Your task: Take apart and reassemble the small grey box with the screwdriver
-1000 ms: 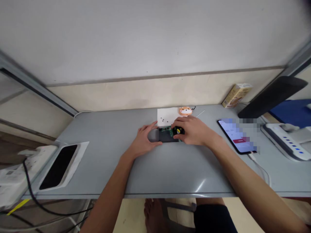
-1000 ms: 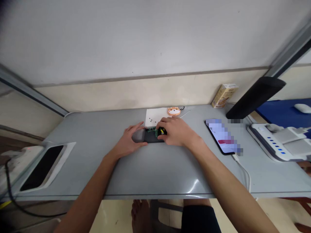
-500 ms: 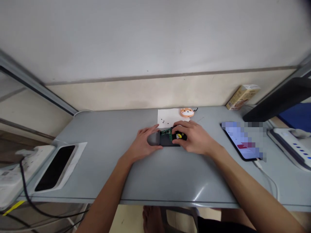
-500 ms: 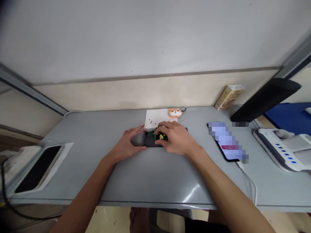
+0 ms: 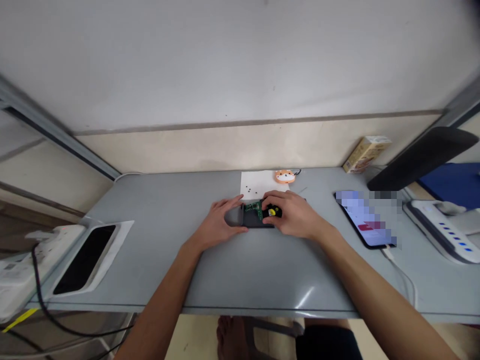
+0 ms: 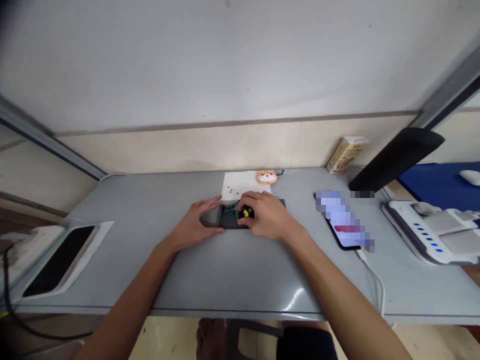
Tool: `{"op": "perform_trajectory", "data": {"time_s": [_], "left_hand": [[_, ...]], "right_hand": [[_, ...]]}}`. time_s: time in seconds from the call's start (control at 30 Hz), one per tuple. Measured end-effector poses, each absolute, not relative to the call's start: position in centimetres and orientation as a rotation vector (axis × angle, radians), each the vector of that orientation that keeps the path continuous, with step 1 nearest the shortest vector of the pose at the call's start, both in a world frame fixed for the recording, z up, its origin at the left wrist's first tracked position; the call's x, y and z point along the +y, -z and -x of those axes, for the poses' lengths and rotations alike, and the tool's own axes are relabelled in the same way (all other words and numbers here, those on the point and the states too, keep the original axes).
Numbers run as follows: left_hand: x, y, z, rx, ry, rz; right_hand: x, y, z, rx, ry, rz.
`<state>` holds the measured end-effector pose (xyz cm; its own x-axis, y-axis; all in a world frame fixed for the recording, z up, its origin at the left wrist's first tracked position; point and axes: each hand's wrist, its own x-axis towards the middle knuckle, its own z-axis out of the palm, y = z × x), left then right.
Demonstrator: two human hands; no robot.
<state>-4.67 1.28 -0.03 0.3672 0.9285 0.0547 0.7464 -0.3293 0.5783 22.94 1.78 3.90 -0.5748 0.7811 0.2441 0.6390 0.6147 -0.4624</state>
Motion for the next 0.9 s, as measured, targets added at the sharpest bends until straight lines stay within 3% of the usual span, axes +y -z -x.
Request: {"op": "perform_trajectory", "data": {"time_s": [0.4, 0.77, 0.9], "left_hand": [[1.4, 0.2, 4.7, 1.465, -0.550, -2.200], [0.8, -0.6, 4.3, 1.439, -0.557, -2.241], [0.5, -1.4, 3.6, 1.399, -0.579, -2.393]], "right_hand": [[1.7, -3.1, -22.8, -2.562, -0.421, 1.176], [2.0, -4.6, -26.1, -2.448, -0.791, 1.253], [2.2, -5.5, -26.3, -2.059, -0.558, 1.165]]}}
